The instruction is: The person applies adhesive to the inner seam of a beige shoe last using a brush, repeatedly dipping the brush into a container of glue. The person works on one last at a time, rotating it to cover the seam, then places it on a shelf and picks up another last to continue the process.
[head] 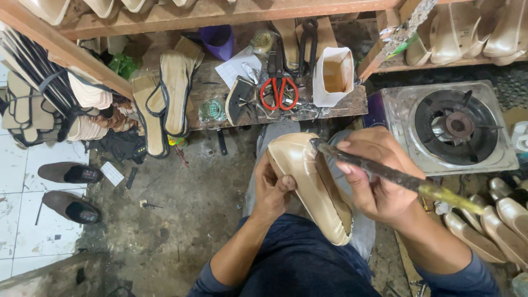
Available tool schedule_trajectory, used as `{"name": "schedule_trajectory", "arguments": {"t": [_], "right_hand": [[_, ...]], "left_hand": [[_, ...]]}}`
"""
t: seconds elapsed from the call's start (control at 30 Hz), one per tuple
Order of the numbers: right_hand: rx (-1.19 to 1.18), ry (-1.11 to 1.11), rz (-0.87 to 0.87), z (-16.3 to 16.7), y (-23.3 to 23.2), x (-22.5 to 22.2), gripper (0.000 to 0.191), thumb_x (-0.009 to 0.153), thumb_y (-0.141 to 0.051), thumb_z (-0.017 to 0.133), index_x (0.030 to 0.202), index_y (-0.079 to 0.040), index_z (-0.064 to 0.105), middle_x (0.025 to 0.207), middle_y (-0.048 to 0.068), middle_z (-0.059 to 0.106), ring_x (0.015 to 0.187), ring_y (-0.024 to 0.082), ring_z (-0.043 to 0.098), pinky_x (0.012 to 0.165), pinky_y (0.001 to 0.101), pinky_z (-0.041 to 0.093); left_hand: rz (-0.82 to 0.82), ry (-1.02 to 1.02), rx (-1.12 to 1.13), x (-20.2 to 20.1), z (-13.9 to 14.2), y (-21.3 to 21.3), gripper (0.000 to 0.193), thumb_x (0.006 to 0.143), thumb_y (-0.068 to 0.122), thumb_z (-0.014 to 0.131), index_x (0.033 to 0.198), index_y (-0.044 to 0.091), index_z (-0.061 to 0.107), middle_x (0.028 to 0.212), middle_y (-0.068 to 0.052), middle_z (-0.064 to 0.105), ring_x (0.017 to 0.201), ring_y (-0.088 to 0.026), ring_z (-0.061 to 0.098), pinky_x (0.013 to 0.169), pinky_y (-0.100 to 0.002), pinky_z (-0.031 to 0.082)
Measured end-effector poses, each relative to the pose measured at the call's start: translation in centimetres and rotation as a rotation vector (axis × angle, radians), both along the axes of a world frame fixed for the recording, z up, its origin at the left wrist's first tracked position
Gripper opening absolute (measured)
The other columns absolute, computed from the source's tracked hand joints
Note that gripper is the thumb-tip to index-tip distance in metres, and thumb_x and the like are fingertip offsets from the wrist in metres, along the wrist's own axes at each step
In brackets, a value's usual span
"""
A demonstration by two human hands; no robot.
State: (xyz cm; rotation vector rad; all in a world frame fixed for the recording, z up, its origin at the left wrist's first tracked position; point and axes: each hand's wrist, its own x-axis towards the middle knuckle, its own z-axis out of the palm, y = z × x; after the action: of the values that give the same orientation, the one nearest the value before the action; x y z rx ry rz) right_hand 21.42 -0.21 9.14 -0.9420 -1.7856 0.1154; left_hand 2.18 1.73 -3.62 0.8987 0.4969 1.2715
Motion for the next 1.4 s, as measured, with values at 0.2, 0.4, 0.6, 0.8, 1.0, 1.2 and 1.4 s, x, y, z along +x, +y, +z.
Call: {"name": "schedule_trajectory", "arguments": {"t": [0.2, 0.4, 0.6, 0.8, 1.0, 1.2, 1.4], "right_hand": [[-0.022, 0.055, 0.051, -0.1, -0.2, 0.2, 0.02, 0.098, 0.0, 0.069, 0.112, 0.007, 0.058, 0.102, 0.018, 0.066, 0.09, 0.029, 0.068, 0.076, 0.0349, 0.057], [0.052, 0.023, 0.092, 0.2, -0.1, 0.4, 0.018, 0.097, 0.002, 0.067, 0.112, 0.007, 0.058, 0.103, 0.019, 0.066, 0.092, 0.031, 0.07, 0.079, 0.0389, 0.058], [0.151, -0.081, 0.128, 1.2, 0.7, 0.5, 0.023, 0.089, 0.003, 0.075, 0.107, 0.01, 0.061, 0.102, 0.02, 0.065, 0.091, 0.034, 0.07, 0.082, 0.0439, 0.059], [0.243, -0.292, 0.233, 1.9, 1.2, 1.2, 0.032, 0.079, -0.006, 0.074, 0.106, 0.009, 0.066, 0.103, 0.02, 0.065, 0.096, 0.037, 0.066, 0.083, 0.0502, 0.057], [0.284, -0.307, 0.211, 1.5, 1.3, 1.3, 0.027, 0.086, -0.004, 0.076, 0.109, 0.007, 0.067, 0.106, 0.017, 0.064, 0.1, 0.034, 0.067, 0.088, 0.049, 0.058], [0.239, -0.307, 0.267, 1.5, 1.1, 1.4, 0.033, 0.078, -0.008, 0.072, 0.106, 0.008, 0.067, 0.106, 0.02, 0.065, 0.099, 0.036, 0.067, 0.087, 0.0507, 0.059], [0.251, -0.306, 0.255, 1.4, 1.3, 1.3, 0.03, 0.082, -0.007, 0.073, 0.106, 0.008, 0.067, 0.106, 0.02, 0.065, 0.099, 0.037, 0.067, 0.088, 0.0502, 0.059]], "left_hand": [[-0.039, -0.04, -0.019, 0.0, 0.7, 0.1, 0.09, 0.085, 0.043, 0.089, 0.148, -0.005, 0.047, 0.132, -0.012, 0.065, 0.12, -0.019, 0.066, 0.104, -0.033, 0.054], [-0.068, -0.053, -0.034, -0.3, 0.8, 0.1, 0.092, 0.083, 0.042, 0.09, 0.149, -0.005, 0.045, 0.131, -0.012, 0.065, 0.117, -0.019, 0.066, 0.101, -0.033, 0.055], [-0.059, 0.004, -0.003, -0.7, 0.6, 0.1, 0.088, 0.086, 0.046, 0.089, 0.146, -0.007, 0.052, 0.124, -0.01, 0.07, 0.111, -0.015, 0.068, 0.097, -0.03, 0.055], [-0.051, 0.027, 0.002, -0.9, 1.0, 0.1, 0.08, 0.09, 0.043, 0.085, 0.145, -0.006, 0.052, 0.121, -0.007, 0.07, 0.107, -0.013, 0.067, 0.094, -0.027, 0.054], [-0.074, 0.027, -0.044, -1.0, 1.4, 0.2, 0.08, 0.092, 0.044, 0.083, 0.149, -0.004, 0.051, 0.117, -0.007, 0.07, 0.099, -0.011, 0.066, 0.088, -0.026, 0.054], [-0.091, -0.058, -0.081, -0.8, 0.8, 0.2, 0.075, 0.094, 0.039, 0.082, 0.147, -0.004, 0.051, 0.122, -0.007, 0.069, 0.104, -0.011, 0.066, 0.093, -0.026, 0.054], [-0.117, -0.06, -0.121, -0.7, 0.7, 0.2, 0.076, 0.093, 0.038, 0.081, 0.149, -0.003, 0.049, 0.128, -0.007, 0.067, 0.111, -0.012, 0.065, 0.096, -0.027, 0.053]]}}
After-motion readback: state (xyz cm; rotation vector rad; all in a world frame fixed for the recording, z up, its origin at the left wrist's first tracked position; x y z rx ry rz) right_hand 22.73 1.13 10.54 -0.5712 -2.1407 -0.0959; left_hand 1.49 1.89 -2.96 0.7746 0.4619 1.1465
